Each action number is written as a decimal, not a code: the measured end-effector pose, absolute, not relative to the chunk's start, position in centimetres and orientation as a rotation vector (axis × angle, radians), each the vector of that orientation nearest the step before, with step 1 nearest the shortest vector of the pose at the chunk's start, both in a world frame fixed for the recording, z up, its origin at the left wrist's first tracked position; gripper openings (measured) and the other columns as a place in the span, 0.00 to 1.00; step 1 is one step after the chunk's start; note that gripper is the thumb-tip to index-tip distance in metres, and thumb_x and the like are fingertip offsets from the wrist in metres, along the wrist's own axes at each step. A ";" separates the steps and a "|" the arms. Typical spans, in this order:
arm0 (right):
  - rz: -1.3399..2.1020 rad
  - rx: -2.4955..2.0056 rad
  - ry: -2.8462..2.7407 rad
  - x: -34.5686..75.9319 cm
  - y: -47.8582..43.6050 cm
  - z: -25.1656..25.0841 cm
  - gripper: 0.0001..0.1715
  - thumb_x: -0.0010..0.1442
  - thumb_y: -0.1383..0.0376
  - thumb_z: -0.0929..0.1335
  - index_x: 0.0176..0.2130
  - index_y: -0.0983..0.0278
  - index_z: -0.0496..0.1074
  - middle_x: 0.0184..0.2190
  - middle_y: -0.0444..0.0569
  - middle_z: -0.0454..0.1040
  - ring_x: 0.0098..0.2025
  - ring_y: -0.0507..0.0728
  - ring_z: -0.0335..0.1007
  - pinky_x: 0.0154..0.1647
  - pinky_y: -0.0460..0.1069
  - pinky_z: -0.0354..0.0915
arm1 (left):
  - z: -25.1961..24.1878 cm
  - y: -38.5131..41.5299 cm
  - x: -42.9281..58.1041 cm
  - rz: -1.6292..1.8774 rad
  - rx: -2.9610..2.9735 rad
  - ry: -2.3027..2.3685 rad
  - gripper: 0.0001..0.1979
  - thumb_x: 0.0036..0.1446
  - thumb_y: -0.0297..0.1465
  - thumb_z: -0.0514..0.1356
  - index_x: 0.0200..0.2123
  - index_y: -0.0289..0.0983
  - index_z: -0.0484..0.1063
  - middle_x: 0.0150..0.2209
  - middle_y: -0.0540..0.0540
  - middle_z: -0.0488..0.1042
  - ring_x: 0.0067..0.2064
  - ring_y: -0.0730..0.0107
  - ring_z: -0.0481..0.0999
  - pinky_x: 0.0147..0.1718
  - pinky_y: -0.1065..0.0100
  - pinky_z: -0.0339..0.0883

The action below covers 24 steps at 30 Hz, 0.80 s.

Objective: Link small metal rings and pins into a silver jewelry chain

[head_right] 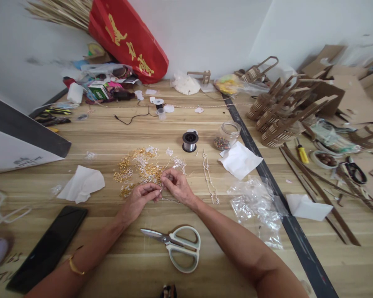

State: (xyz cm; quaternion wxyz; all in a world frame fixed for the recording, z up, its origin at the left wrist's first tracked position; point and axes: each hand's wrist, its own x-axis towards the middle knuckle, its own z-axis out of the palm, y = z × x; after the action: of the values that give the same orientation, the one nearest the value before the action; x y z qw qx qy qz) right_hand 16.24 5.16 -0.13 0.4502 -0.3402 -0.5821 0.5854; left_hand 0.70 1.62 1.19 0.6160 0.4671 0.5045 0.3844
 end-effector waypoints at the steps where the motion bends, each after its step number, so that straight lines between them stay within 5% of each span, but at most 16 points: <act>1: 1.446 -0.841 -1.440 16.3 5.2 -0.1 0.15 0.58 0.55 0.66 0.33 0.64 0.65 0.21 0.40 0.64 0.22 0.49 0.59 0.24 0.45 0.58 | 1.3 1.6 0.7 0.884 1.074 1.166 0.09 0.45 0.33 0.64 0.29 0.32 0.73 0.22 0.50 0.73 0.25 0.75 0.69 0.28 0.72 0.64; 24: 1.450 -0.837 -1.456 16.2 5.1 -0.1 0.15 0.58 0.55 0.66 0.33 0.65 0.64 0.22 0.41 0.63 0.22 0.49 0.58 0.24 0.45 0.57 | 1.9 1.5 0.8 0.848 1.074 1.194 0.10 0.42 0.33 0.66 0.27 0.33 0.72 0.21 0.52 0.71 0.24 0.75 0.68 0.27 0.72 0.63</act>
State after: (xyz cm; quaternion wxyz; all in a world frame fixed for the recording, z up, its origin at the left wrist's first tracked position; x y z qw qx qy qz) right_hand 16.25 5.09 -0.13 0.4453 -0.3377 -0.5877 0.5851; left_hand 0.78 1.54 1.86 0.6153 0.4663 0.5183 0.3679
